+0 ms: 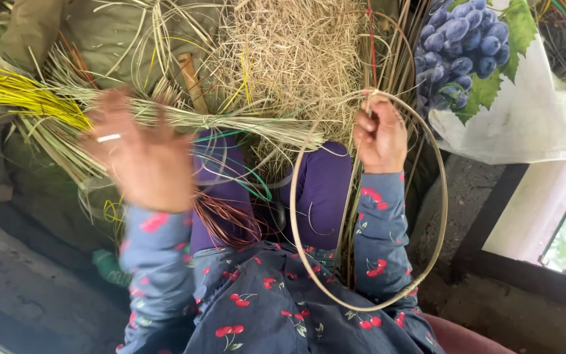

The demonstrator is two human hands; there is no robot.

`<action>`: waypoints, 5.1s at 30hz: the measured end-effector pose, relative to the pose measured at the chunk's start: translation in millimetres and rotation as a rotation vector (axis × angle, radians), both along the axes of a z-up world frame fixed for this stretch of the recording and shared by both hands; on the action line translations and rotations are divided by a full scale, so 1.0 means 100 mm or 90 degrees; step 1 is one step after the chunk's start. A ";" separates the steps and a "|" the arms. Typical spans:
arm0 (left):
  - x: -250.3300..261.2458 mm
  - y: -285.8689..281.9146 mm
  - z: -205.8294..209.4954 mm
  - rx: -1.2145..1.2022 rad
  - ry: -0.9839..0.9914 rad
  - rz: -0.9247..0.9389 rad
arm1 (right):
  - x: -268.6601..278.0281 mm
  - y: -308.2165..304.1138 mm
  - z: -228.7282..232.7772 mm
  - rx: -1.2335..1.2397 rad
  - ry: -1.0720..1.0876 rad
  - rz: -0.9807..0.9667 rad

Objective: The person weaves long pieces of straw and thin wooden strips around a circular wooden frame by hand, wrapping and securing the materials tightly.

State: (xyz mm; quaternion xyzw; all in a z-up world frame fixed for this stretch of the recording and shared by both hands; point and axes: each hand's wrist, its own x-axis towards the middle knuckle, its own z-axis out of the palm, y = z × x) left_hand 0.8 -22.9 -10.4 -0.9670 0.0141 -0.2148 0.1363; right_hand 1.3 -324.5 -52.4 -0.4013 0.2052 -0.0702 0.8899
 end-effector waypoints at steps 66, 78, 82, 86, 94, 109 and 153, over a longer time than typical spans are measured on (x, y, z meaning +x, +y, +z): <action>0.38 -1.58 -0.82 -1.315 0.441 -0.402 | -0.01 0.55 0.07 -0.134 0.059 -0.079; 0.42 -1.55 -0.35 -1.483 0.163 -0.668 | -0.21 0.48 0.48 -0.114 -0.064 -0.104; 0.49 -1.48 -0.30 -1.388 0.159 -0.749 | -0.20 0.49 0.49 -0.117 -0.056 -0.090; 0.56 -1.43 -0.24 -1.283 0.167 -0.786 | -0.19 0.52 0.54 -0.132 -0.044 -0.080; 0.61 -1.46 -0.12 -1.215 0.174 -0.839 | -0.15 0.63 0.51 -0.124 -0.060 -0.084; 0.59 -1.54 -0.08 -1.257 0.313 -0.798 | -0.09 0.49 0.53 -0.112 -0.083 -0.093; 0.31 -1.80 -0.40 -1.121 0.107 -0.483 | -0.19 0.48 0.31 -0.199 -0.043 -0.148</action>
